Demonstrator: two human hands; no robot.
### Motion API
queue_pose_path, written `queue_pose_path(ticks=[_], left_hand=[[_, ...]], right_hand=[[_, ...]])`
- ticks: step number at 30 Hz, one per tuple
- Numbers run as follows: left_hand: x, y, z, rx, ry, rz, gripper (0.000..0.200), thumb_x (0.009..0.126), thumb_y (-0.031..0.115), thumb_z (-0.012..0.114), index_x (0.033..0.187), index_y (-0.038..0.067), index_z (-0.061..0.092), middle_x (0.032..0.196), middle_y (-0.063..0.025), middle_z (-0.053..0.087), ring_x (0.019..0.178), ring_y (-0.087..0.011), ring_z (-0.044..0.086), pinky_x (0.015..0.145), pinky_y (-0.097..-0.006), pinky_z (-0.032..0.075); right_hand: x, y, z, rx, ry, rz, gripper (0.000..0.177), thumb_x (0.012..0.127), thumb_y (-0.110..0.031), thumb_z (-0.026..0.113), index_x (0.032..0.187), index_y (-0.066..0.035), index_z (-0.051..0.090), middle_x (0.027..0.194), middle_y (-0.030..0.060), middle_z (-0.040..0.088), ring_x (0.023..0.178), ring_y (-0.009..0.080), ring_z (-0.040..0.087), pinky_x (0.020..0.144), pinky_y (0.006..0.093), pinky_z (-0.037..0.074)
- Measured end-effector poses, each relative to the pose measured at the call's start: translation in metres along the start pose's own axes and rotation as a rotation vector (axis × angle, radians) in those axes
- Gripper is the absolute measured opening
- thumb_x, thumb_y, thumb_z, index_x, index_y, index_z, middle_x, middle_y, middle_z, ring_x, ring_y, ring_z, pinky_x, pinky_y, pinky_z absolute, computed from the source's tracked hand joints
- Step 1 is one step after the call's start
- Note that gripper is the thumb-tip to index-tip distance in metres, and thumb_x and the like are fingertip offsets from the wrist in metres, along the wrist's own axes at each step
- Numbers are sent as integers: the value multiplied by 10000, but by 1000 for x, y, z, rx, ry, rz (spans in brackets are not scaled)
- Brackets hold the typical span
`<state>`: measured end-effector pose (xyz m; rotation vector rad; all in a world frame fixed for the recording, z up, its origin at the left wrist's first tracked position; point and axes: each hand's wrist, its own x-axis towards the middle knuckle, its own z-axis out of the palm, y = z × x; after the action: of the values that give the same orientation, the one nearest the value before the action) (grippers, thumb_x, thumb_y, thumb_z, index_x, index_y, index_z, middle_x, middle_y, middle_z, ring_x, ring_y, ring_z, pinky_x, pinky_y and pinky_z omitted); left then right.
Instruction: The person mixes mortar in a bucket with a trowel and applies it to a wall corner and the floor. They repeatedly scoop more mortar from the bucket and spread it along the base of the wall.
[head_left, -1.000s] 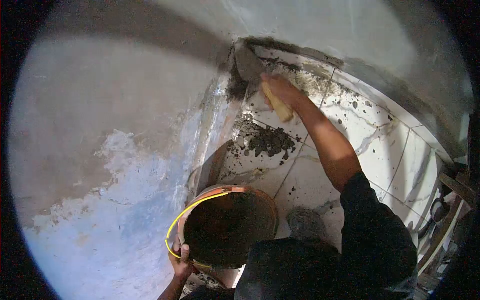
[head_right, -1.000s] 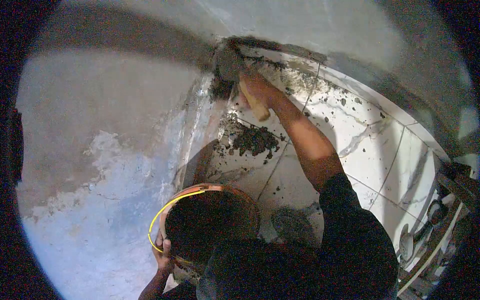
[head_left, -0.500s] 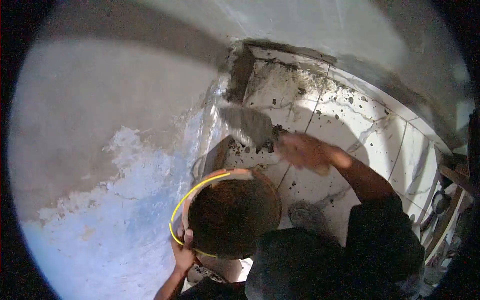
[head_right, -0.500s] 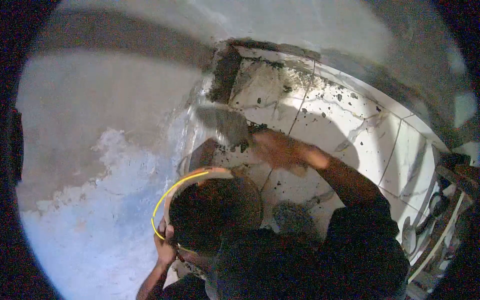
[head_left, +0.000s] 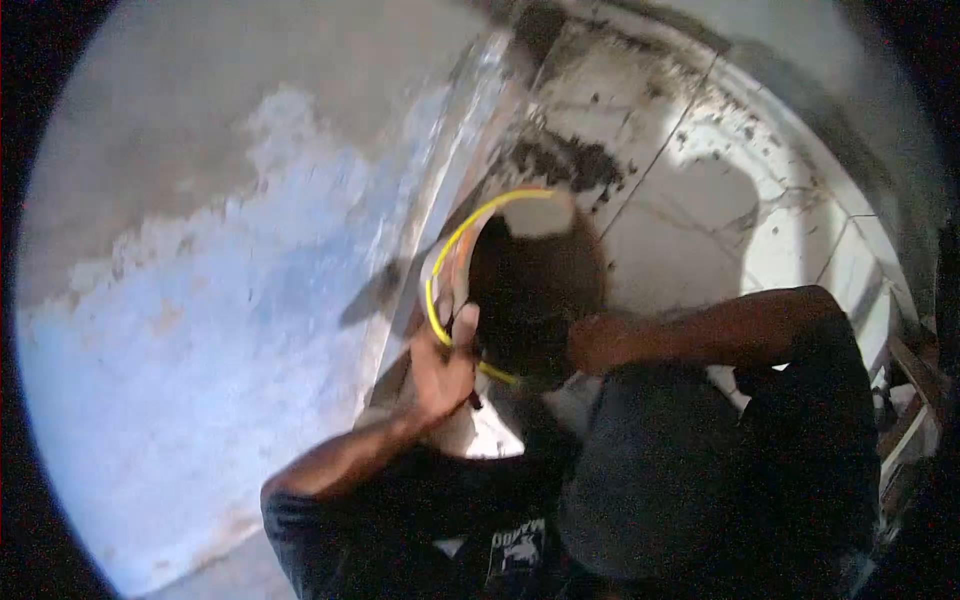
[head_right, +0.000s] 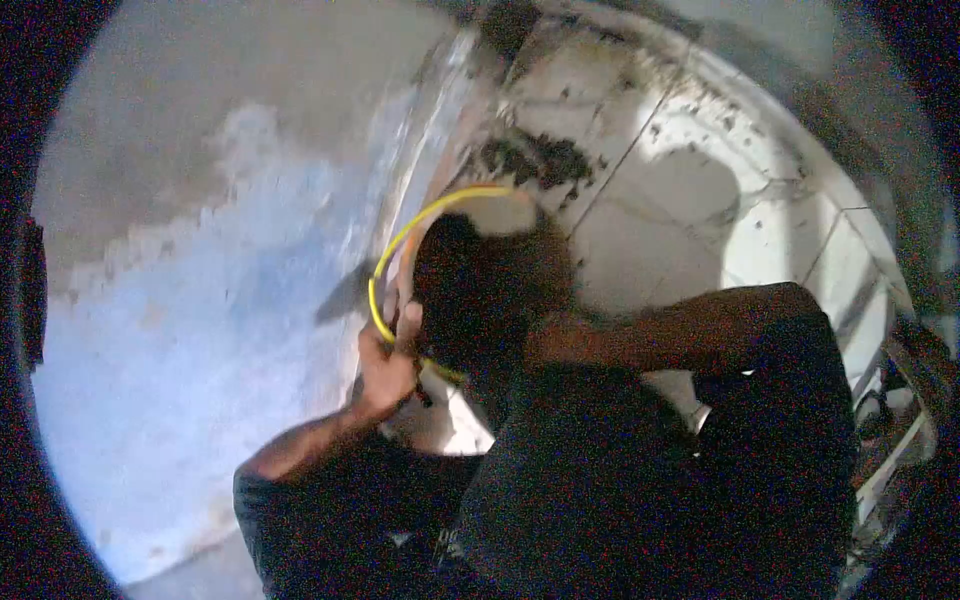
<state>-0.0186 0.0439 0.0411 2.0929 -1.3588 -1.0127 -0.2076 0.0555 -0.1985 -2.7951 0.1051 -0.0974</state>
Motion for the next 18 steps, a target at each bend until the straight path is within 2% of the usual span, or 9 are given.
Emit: queue_pose_path(ticks=[1,3,4,6,7,9,11,16,18], left_hand=[[-1,-11,1,46,85,106,434,912,228,525,1219,-70,453,997,-49,570,944,-122,481,814,-260,391],[-3,-25,-6,79,71,147,450,925,250,494,1253,-49,427,1019,-80,564,946,-145,479,844,-287,383],[-6,-28,-10,100,31,204,466,938,272,464,1288,-29,400,1040,-111,557,948,-169,476,875,-313,376],[-8,-26,-10,14,62,150,459,940,271,460,1286,-24,400,974,-80,550,879,-151,476,813,-295,392],[-9,-18,-12,-74,88,101,452,942,271,456,1285,-20,400,908,-48,543,809,-133,476,752,-277,408],[-7,-10,-28,-109,44,-14,405,941,263,462,1230,-22,452,799,7,522,705,-86,448,622,-241,387],[-1,-22,-40,-144,132,-58,371,938,261,474,1189,-12,487,713,49,466,625,-55,393,530,-226,332],[3,-41,-68,-280,119,-2,341,926,203,496,1192,-10,496,1003,-15,566,878,-94,500,770,-247,401],[-2,-39,-81,-216,47,-35,366,927,213,494,1217,-8,479,1070,-21,560,927,-104,502,810,-259,399]], right_hand=[[11,0,1,18,12,-32,246,773,-203,562,908,-6,625,884,155,625,722,281,605,554,447,503],[27,6,-5,583,-195,-253,186,776,-179,582,839,-11,629,823,126,624,660,245,588,526,410,489],[33,9,-39,596,-188,-264,186,776,-179,582,839,-11,629,823,126,624,660,245,588,526,410,489],[33,21,-142,1066,-578,116,194,774,-139,597,897,11,597,747,115,586,582,194,555,500,342,476],[26,22,-148,1065,-575,110,194,774,-139,597,897,11,597,747,115,586,582,194,555,500,342,476],[6,29,-150,1853,-327,356,298,764,-146,607,994,35,546,700,90,552,532,151,527,481,281,459],[-11,39,-151,1916,-304,312,361,765,-173,614,1043,36,517,706,84,549,533,140,526,480,269,458],[-56,47,-154,2268,-20,317,465,743,-217,646,1097,36,483,733,91,549,541,140,541,484,276,475],[-71,48,-180,2351,307,334,497,741,-223,660,1113,43,464,752,99,548,561,150,561,491,295,489]])
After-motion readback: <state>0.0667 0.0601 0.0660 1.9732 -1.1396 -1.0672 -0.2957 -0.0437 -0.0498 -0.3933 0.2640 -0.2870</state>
